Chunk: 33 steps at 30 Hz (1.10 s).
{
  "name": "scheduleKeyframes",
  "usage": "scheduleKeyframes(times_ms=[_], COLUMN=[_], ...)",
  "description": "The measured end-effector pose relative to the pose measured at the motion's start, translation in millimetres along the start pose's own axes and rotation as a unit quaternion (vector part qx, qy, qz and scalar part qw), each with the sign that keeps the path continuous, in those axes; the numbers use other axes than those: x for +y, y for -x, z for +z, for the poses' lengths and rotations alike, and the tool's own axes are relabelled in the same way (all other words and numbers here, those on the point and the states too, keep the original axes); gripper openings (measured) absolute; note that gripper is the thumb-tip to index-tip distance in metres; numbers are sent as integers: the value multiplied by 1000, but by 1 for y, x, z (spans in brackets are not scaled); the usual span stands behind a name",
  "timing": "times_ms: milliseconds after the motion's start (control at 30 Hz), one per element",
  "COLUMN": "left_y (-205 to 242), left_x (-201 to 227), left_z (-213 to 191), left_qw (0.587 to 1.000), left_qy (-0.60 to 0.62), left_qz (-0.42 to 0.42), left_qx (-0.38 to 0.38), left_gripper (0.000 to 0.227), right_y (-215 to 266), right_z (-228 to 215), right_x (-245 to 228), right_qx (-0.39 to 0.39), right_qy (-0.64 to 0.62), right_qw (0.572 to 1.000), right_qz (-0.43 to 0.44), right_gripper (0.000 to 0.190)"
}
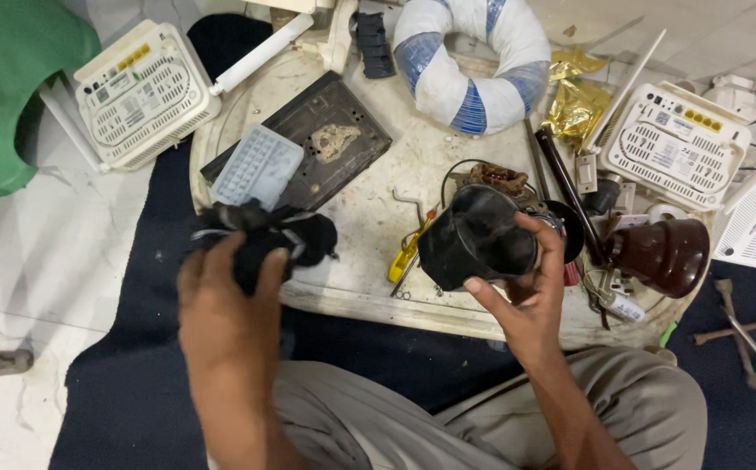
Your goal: The person wipes several disassembled motor parts with a black cloth, including a cylindrical housing and a stator assembly, then aligns and fits the parts together on a cluttered table.
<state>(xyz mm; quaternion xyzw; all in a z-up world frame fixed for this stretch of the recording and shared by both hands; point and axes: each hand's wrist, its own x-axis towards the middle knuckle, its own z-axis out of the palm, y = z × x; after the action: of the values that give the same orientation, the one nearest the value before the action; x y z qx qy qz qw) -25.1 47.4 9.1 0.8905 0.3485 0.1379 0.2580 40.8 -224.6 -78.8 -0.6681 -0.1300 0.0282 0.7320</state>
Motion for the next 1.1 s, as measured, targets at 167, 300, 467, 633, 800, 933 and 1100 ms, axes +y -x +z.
scheduleKeyframes(times_ms=[167,300,467,633,800,933,1100], left_y=[9,16,29,29,29,33,27], left_x=[13,31,58,75,86,87,69], left_z=[14,26,47,61,71,82,96], left_qw=[998,986,945,872,874,884,932], left_qy=[2,49,130,284,259,236,175], left_qz=[27,106,166,219,221,278,260], left_qx=[-53,-122,-250,-333,-346,-291,-183], left_gripper=[56,54,51,80,101,102,102], right_y=[-1,-3,-5,-5,-7,-6,-10], right_z=[2,0,-12,-23,-30,-41,-53], right_x=[-5,-12,-24,-27,-31,-34,-26], right_qx=[-6,36,51,32,-46,-59,49], right_qy=[33,54,86,86,38,-53,-79], right_qw=[999,998,995,996,998,996,992], right_qz=[2,19,22,4,0,44,89], right_gripper=[81,79,78,83,97,97,69])
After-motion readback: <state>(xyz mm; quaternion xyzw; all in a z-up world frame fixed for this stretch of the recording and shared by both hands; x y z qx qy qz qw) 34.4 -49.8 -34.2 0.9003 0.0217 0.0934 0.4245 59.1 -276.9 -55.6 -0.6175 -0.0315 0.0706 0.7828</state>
